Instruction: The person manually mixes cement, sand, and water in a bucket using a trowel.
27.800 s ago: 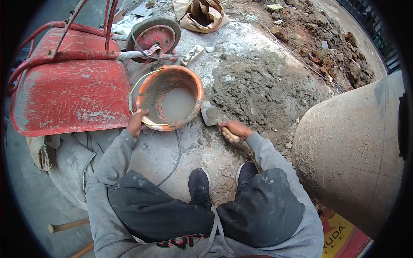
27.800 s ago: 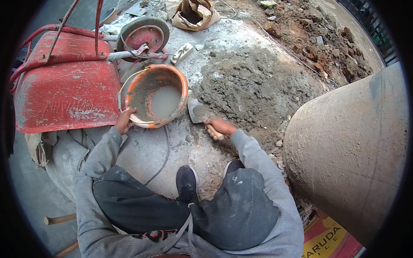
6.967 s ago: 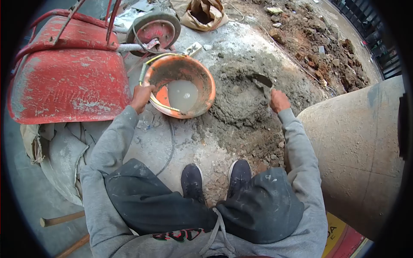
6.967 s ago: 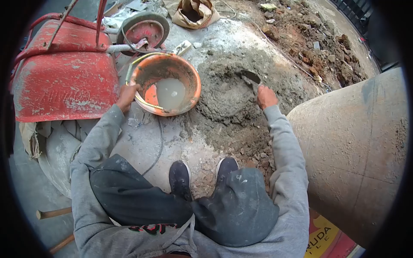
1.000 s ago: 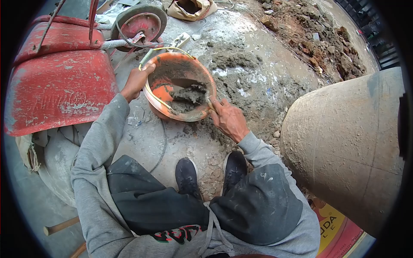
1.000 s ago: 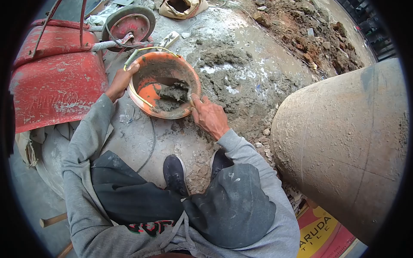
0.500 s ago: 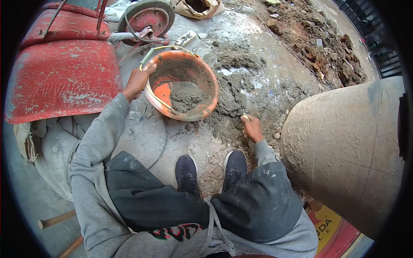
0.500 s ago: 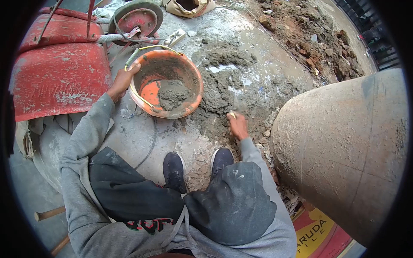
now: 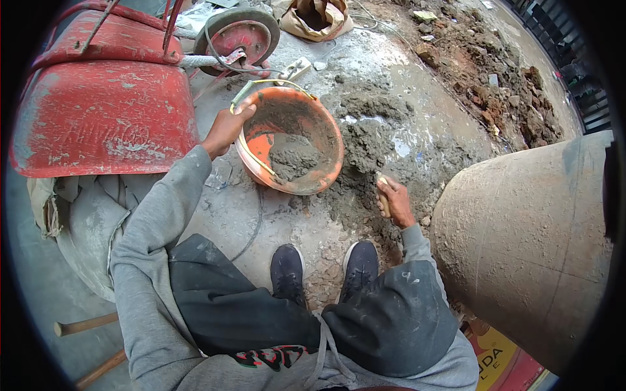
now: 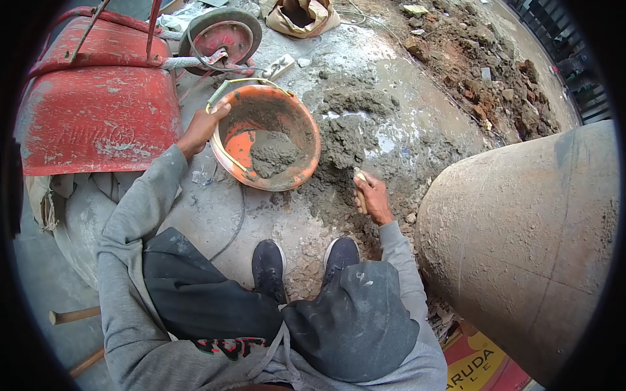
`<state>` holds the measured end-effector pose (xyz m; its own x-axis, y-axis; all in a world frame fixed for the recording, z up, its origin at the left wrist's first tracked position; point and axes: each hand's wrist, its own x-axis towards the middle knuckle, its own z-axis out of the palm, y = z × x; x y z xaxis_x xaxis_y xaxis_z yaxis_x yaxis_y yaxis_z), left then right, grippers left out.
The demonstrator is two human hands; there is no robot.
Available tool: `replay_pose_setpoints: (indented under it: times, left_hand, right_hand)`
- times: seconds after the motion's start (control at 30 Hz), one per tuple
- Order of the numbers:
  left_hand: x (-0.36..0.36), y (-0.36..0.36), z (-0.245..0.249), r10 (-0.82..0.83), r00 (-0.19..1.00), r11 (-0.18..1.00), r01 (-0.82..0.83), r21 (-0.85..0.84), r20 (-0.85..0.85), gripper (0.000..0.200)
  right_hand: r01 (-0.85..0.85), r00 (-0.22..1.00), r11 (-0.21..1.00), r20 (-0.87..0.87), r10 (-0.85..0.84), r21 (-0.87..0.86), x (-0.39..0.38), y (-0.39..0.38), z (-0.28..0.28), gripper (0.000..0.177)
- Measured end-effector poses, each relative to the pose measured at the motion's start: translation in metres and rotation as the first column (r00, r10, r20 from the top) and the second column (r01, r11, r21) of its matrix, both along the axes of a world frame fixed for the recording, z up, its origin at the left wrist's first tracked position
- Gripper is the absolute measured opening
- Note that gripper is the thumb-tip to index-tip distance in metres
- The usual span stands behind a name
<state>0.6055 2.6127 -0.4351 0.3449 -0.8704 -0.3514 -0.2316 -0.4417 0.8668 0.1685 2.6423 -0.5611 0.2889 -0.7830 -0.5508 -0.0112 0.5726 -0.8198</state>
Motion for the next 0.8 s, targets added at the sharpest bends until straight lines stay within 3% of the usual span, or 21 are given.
replay_pose_setpoints:
  times: [0.07,0.13,0.17,0.23,0.3,0.37,0.4,0.47,0.5,0.57,0.6,0.67,0.73,0.77,0.8]
  left_hand:
    - [-0.004,0.001,0.002,0.002,1.0,1.0,-0.002,-0.024,-0.019,0.051]
    - [-0.004,-0.002,0.005,0.001,1.0,1.0,-0.001,0.009,0.006,0.05]
    - [-0.005,-0.001,0.01,0.009,1.0,1.0,-0.009,0.015,0.013,0.05]
    - [-0.007,-0.001,0.017,-0.028,1.0,0.997,0.026,0.075,0.015,0.049]
    - [-0.001,-0.004,0.005,-0.041,0.999,0.998,0.041,0.038,-0.015,0.049]
    - [-0.006,-0.004,0.006,-0.013,0.999,0.999,0.011,-0.034,-0.045,0.051]
    - [-0.007,-0.004,0.006,-0.008,0.999,0.999,0.006,-0.048,-0.048,0.051]
    - [0.002,-0.005,-0.003,-0.012,0.999,1.0,0.011,-0.015,-0.033,0.051]
    - [0.008,-0.004,-0.008,-0.001,1.0,1.0,0.001,0.017,-0.011,0.05]
    - [0.01,0.004,-0.003,0.038,0.999,0.998,-0.036,0.047,-0.034,0.05]
    - [0.012,0.006,0.0,0.068,0.996,0.996,-0.064,0.068,-0.06,0.05]
    - [0.021,0.012,-0.007,0.079,0.992,0.997,-0.076,0.027,-0.1,0.05]
    - [0.027,0.017,-0.012,0.08,0.987,0.996,-0.083,-0.016,-0.139,0.05]
    - [0.029,0.018,-0.013,0.102,0.984,0.994,-0.105,-0.014,-0.148,0.05]
    - [0.031,0.02,-0.014,0.121,0.98,0.992,-0.124,-0.006,-0.156,0.05]
  right_hand:
    - [-0.026,0.999,1.0,0.027,0.026,-0.009,0.008,0.0,0.03,0.051]
    - [-0.151,0.988,0.975,-0.061,0.143,-0.161,0.021,-0.005,0.057,0.052]
    - [-0.157,0.987,0.975,-0.054,0.151,-0.157,0.031,-0.007,0.059,0.052]
    - [-0.327,0.908,0.815,-0.397,0.131,-0.478,0.052,-0.006,0.065,0.05]
    - [-0.403,0.869,0.76,-0.474,0.142,-0.51,0.074,-0.003,0.073,0.05]
    - [-0.717,0.61,0.459,-0.791,0.047,-0.526,0.091,-0.005,0.067,0.049]
    - [-0.714,0.606,0.469,-0.795,0.041,-0.52,0.093,-0.002,0.067,0.049]
    - [-0.704,0.657,0.262,-0.746,-0.109,-0.659,0.098,0.003,0.069,0.047]
    - [-0.705,0.659,0.261,-0.745,-0.103,-0.659,0.095,0.004,0.065,0.047]
    - [-0.456,0.798,0.482,-0.584,-0.152,-0.748,0.08,0.009,0.062,0.044]
    - [-0.307,0.871,0.641,-0.479,-0.108,-0.703,0.065,0.012,0.069,0.042]
    - [-0.249,0.781,0.875,-0.62,-0.072,-0.415,0.028,0.015,0.06,0.042]
    - [-0.268,0.734,0.802,-0.652,-0.189,-0.533,-0.018,0.025,-0.021,0.041]
    - [-0.268,0.735,0.8,-0.651,-0.19,-0.536,-0.017,0.032,-0.033,0.041]
    - [-0.14,0.814,0.942,-0.577,-0.065,-0.304,-0.013,0.042,-0.04,0.04]
